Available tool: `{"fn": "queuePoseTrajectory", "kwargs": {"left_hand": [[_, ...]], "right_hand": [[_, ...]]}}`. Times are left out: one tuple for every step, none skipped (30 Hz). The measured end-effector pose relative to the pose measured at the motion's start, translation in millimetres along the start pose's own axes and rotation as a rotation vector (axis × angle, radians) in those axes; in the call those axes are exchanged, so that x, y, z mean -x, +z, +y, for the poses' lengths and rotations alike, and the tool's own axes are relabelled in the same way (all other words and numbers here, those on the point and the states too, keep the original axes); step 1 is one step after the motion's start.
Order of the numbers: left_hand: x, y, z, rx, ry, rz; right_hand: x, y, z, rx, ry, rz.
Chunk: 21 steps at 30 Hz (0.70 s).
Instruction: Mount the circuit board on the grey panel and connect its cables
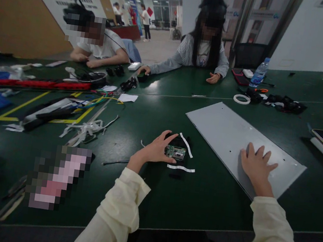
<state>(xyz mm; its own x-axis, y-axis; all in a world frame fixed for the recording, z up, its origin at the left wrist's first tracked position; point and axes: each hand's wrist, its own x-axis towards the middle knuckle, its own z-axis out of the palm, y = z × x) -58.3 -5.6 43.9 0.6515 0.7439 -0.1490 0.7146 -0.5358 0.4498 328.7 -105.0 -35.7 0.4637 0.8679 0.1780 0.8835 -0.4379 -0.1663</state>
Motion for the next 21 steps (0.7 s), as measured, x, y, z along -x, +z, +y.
{"fn": "queuePoseTrajectory", "kwargs": {"left_hand": [[0.2,-0.2,0.3,0.001,-0.001,0.003],[0.4,-0.4,0.8,0.001,-0.002,0.007],[0.5,-0.7,1.4,0.000,-0.001,0.015],[0.5,-1.1,2.0,-0.001,0.002,0.023],[0.5,-1.5,2.7,-0.001,0.004,0.032],[0.5,-2.0,3.4,0.001,0.006,0.039],[0.5,-2.7,4.1,0.004,0.007,0.045],[0.6,-3.4,4.8,0.008,0.006,0.048],[0.7,-4.3,5.5,0.014,0.005,0.050],[0.9,-5.3,6.4,0.019,0.005,0.054],[1.0,-6.3,7.5,0.025,0.008,0.063],[1.1,-7.3,8.9,0.030,0.015,0.078],[1.1,-8.2,10.7,0.035,0.023,0.094],[1.0,-9.1,12.9,0.040,0.033,0.110],[0.7,-9.8,15.4,0.044,0.043,0.125],[0.4,-10.5,18.1,0.048,0.054,0.137],[-0.1,-11.1,21.1,0.050,0.067,0.145],[-0.6,-11.6,24.0,0.051,0.081,0.150],[-1.2,-12.1,26.9,0.047,0.094,0.153],[-1.9,-12.7,29.6,0.038,0.105,0.156],[-2.6,-13.3,32.1,0.025,0.113,0.156]], "right_hand": [[-0.4,3.2,1.2,0.010,0.032,-0.007],[-0.4,5.5,2.2,0.006,0.058,-0.006],[0.0,6.8,2.8,0.000,0.065,-0.001],[0.7,7.2,3.0,0.006,0.047,0.004],[1.7,6.8,2.8,0.020,0.028,0.011],[2.8,5.8,2.1,0.038,0.012,0.016],[3.9,4.5,1.0,0.055,0.000,0.017],[4.9,3.1,-0.2,0.071,-0.009,0.015],[5.8,1.9,-1.6,0.086,-0.016,0.014],[6.4,0.8,-3.0,0.098,-0.026,0.015],[6.8,0.1,-4.3,0.108,-0.040,0.018],[7.1,-0.3,-5.6,0.116,-0.056,0.019],[7.3,-0.3,-7.0,0.121,-0.071,0.018],[7.5,0.0,-8.5,0.123,-0.084,0.016],[8.0,0.6,-10.2,0.123,-0.096,0.017],[8.7,1.4,-12.4,0.122,-0.108,0.020],[9.8,2.3,-15.0,0.122,-0.125,0.027],[11.3,3.2,-18.1,0.123,-0.145,0.037],[13.2,4.1,-21.8,0.125,-0.168,0.047],[15.3,4.7,-26.0,0.128,-0.191,0.055],[17.5,5.1,-30.7,0.131,-0.214,0.060]]}}
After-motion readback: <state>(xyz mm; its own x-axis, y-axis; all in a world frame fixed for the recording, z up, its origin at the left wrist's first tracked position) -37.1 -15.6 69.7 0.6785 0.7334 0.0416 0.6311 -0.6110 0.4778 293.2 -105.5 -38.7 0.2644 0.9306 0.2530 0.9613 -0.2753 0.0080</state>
